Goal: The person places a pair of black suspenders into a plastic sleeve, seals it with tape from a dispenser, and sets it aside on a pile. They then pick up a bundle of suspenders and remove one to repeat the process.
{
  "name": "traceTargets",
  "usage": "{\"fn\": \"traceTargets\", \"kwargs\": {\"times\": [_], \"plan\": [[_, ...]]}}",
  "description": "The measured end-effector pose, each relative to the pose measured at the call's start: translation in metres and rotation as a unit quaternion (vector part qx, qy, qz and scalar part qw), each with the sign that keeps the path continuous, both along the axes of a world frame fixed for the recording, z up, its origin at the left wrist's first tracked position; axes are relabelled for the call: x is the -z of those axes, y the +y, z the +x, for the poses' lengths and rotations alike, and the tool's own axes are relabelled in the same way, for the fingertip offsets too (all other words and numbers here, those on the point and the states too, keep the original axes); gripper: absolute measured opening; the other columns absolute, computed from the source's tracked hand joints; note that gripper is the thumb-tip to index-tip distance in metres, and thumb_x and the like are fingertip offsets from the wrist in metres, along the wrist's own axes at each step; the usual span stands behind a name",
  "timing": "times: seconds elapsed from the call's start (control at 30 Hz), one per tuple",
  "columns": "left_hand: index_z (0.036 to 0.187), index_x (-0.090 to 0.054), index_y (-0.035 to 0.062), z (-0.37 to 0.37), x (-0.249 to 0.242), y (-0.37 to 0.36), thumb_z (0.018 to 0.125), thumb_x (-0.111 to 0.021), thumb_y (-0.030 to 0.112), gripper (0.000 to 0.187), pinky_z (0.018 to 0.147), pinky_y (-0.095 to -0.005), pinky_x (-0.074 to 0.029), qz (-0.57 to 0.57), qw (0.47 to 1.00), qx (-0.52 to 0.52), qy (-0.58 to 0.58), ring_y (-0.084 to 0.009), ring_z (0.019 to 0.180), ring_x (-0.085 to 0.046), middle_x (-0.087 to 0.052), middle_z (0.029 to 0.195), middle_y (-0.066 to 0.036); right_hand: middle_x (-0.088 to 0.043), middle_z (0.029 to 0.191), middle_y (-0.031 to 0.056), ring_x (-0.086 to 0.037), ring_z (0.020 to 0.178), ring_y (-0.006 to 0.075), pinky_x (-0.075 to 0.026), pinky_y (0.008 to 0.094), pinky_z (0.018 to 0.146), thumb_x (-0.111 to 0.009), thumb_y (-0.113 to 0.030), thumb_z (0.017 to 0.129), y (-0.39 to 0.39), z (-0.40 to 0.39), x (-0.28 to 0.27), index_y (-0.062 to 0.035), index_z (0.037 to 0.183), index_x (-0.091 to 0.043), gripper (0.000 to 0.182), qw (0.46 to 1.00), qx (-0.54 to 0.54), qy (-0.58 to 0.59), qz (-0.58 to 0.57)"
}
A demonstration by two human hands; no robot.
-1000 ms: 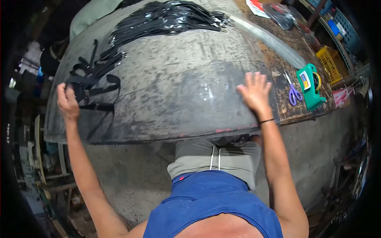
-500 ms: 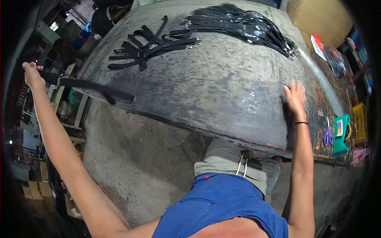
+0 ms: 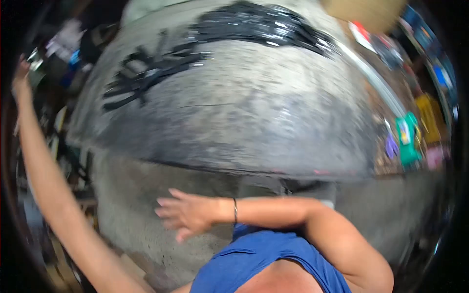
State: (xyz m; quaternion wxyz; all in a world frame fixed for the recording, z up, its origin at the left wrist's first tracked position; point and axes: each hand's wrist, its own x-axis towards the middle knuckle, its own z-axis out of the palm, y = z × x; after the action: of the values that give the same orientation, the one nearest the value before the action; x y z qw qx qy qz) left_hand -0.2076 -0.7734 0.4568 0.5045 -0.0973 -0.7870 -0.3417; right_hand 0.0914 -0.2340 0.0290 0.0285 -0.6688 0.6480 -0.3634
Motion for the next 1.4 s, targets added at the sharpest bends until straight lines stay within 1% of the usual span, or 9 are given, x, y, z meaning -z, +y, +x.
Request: {"fn": "traceTargets", "kwargs": {"times": [0.2,0.3,0.5,0.57,0.77,0.87,1.07,1.17,1.4], "plan": [[0.103,-0.062,0.0078,-0.069,0.175,0.284,0.105,-0.045,0.035,0.032,0.070,-0.0250,-0.044,-0.077,0.963,0.187,-0.180,-0.0120,0.081,-0.053,-0.053,0.084,0.002,-0.033,0.155,0.0140,-0.027,0.143,0.0379,-0.020,0.0613,0.112,-0.049,-0.059,0.091,0.212,-0.129,0.051,-0.0166,0.144,-0.045,0.068,0.794,0.576,0.095,0.169],[0.090,-0.052,0.0026,0.012,0.299,0.483,0.105,-0.044,0.033,0.035,0.063,-0.0325,-0.040,-0.122,0.920,0.283,-0.241,-0.0134,0.071,-0.045,-0.050,0.077,-0.002,-0.041,0.151,0.0122,-0.032,0.141,0.0317,-0.023,0.0543,0.112,-0.055,-0.051,0.090,0.351,-0.054,0.029,-0.0178,0.142,-0.048,0.063,0.680,0.699,0.035,0.216],[0.091,-0.054,0.0040,0.098,0.418,0.663,0.094,-0.059,0.041,0.038,0.068,-0.0476,-0.045,-0.200,0.846,0.371,-0.326,-0.0423,0.077,-0.057,-0.058,0.080,-0.021,-0.048,0.143,0.0182,-0.046,0.130,0.0364,-0.039,0.0473,0.105,-0.061,-0.041,0.091,0.511,0.156,0.006,-0.0089,0.133,-0.055,0.053,0.271,0.900,-0.109,0.323],[0.089,-0.056,0.0049,0.115,0.434,0.699,0.093,-0.059,0.045,0.040,0.070,-0.0489,-0.046,-0.198,0.847,0.397,-0.292,-0.0407,0.082,-0.059,-0.060,0.083,-0.019,-0.046,0.144,0.0203,-0.045,0.131,0.0373,-0.038,0.0459,0.107,-0.060,-0.039,0.093,0.520,0.179,0.014,-0.0063,0.133,-0.055,0.052,0.271,0.901,-0.112,0.320],[0.087,-0.056,0.0059,0.158,0.446,0.749,0.086,-0.065,0.044,0.039,0.073,-0.0461,-0.043,-0.274,0.830,0.447,-0.189,-0.0361,0.086,-0.058,-0.058,0.085,-0.014,-0.045,0.144,0.0209,-0.041,0.135,0.0374,-0.032,0.0431,0.112,-0.075,-0.023,0.080,0.412,0.072,-0.021,-0.0041,0.137,-0.051,0.065,0.622,0.782,-0.029,-0.006],[0.107,-0.062,0.0090,0.165,0.453,0.747,0.085,-0.065,0.052,0.049,0.082,-0.0445,-0.043,-0.320,0.807,0.461,-0.184,-0.0339,0.098,-0.056,-0.059,0.100,-0.014,-0.050,0.139,0.0215,-0.044,0.133,0.0368,-0.032,0.0452,0.111,-0.076,-0.022,0.077,0.375,0.008,0.000,-0.0045,0.135,-0.052,0.065,0.690,0.722,-0.034,-0.040],[0.124,-0.062,0.0125,0.090,0.451,0.661,0.089,-0.060,0.048,0.051,0.100,-0.0460,-0.039,-0.249,0.897,0.285,-0.227,-0.0313,0.118,-0.053,-0.059,0.125,-0.012,-0.068,0.091,0.0102,-0.065,0.082,0.0189,-0.051,0.0321,0.074,-0.075,-0.019,0.080,0.398,-0.024,0.000,-0.0022,0.112,-0.062,0.038,0.698,0.654,-0.287,-0.044],[0.148,-0.041,0.0213,0.060,0.457,0.592,0.094,-0.042,0.062,0.067,0.114,-0.0592,-0.017,-0.324,0.834,0.119,-0.431,-0.0372,0.146,-0.022,-0.029,0.158,-0.013,-0.065,0.081,0.0029,-0.059,0.073,0.0122,-0.049,0.0290,0.068,-0.078,-0.024,0.077,0.418,-0.027,-0.017,-0.0011,0.104,-0.064,0.038,0.721,0.625,-0.300,-0.016],[0.154,-0.029,0.0242,0.059,0.466,0.551,0.095,-0.037,0.065,0.072,0.115,-0.0619,-0.009,-0.355,0.810,0.041,-0.464,-0.0367,0.149,-0.011,-0.019,0.162,-0.010,-0.067,0.081,0.0203,-0.064,0.079,0.0396,-0.050,0.0440,0.068,-0.073,-0.041,0.080,0.447,-0.043,-0.015,-0.0011,0.085,-0.065,0.041,0.691,0.693,-0.066,0.194]]}}
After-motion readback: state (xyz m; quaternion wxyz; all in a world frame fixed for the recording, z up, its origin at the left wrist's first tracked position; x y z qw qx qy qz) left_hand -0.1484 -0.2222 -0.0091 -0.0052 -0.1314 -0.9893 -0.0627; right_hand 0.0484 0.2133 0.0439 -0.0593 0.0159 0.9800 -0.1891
